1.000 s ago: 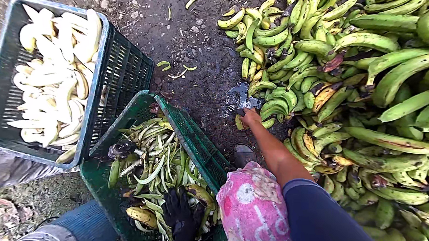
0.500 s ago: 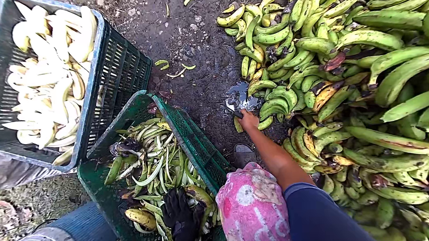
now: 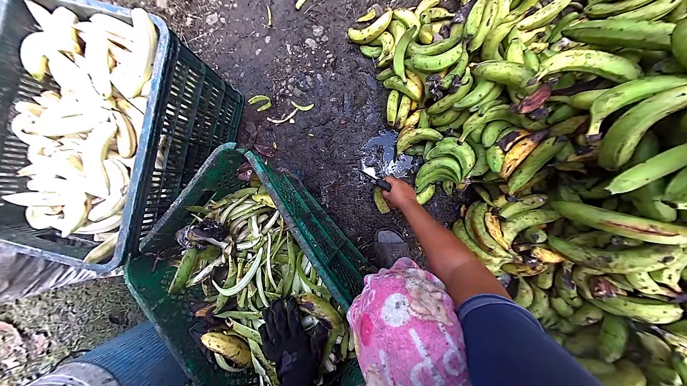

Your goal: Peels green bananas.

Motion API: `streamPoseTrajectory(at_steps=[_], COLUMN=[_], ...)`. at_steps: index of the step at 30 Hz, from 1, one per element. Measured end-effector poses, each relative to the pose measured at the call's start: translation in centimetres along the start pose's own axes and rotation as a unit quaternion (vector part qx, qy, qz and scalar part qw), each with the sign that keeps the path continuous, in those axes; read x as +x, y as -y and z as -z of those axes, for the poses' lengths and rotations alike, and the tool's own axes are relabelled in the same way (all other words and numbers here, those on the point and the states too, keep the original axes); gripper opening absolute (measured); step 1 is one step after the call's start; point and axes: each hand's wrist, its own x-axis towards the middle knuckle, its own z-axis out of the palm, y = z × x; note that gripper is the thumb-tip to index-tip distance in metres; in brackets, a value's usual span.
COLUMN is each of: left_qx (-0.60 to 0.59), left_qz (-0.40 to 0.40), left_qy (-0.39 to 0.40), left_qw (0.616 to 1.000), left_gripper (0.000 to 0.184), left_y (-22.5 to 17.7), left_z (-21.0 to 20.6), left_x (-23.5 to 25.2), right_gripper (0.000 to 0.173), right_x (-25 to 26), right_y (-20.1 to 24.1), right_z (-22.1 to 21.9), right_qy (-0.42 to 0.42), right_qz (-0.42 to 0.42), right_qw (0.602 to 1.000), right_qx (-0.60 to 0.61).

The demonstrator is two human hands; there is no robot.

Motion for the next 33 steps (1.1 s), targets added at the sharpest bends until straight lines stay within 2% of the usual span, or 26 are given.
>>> streamPoseTrajectory(at_steps=[4, 7, 10, 14, 17, 20, 22, 25, 26, 30, 33], left_qx=[0.000, 0.003, 0.005, 0.007, 0.004, 0.001, 0.004, 0.003, 0.001, 0.002, 0.005], left_qz=[0.000, 0.000, -0.005, -0.003, 0.003, 0.008, 0.008, 0.006, 0.005, 0.005, 0.007], left_qy=[0.001, -0.001, -0.005, -0.006, 0.003, 0.003, 0.001, 0.005, 0.006, -0.006, -0.002], left_qw=[1.000, 1.000, 1.000, 1.000, 1.000, 1.000, 1.000, 1.000, 1.000, 1.000, 1.000], left_gripper=[0.102, 0.103, 0.101, 0.100, 0.101, 0.101, 0.103, 0.102, 0.101, 0.101, 0.102], left_y=[0.1, 0.1, 0.1, 0.3, 0.0, -0.2, -0.2, -0.1, -0.1, 0.0, 0.1], left_z=[0.0, -0.1, -0.1, -0.3, 0.0, 0.4, 0.3, 0.1, 0.1, 0.0, 0.0], left_x=[-0.1, -0.1, -0.1, -0.2, -0.1, 0.2, 0.2, 0.3, 0.3, 0.3, 0.3], right_gripper=[0.043, 0.048, 0.044, 0.035, 0.037, 0.033, 0.037, 0.069, 0.071, 0.054, 0.064], right_x=[0.7, 0.1, -0.4, -0.6, -1.7, -2.9, -2.9, -0.8, 0.0, 1.1, 1.2], right_y=[-0.2, 0.3, 0.7, 0.1, -0.9, -1.0, -0.8, -0.6, -0.3, 1.9, 3.0], right_z=[-0.9, -1.0, -1.1, -2.9, -3.3, -2.3, -1.6, -1.7, -2.1, -3.9, -5.0], right_qy=[0.006, 0.008, 0.003, -0.080, -0.132, -0.149, -0.129, -0.054, -0.033, -0.011, -0.003], right_qz=[0.050, 0.041, 0.026, 0.007, 0.009, 0.019, 0.025, 0.020, 0.018, -0.006, -0.040], right_qw=[0.999, 0.999, 0.999, 0.996, 0.991, 0.988, 0.991, 0.998, 0.999, 0.997, 0.994], right_qx=[-0.018, -0.023, -0.029, -0.039, -0.014, 0.018, 0.024, -0.015, -0.030, -0.082, -0.097])
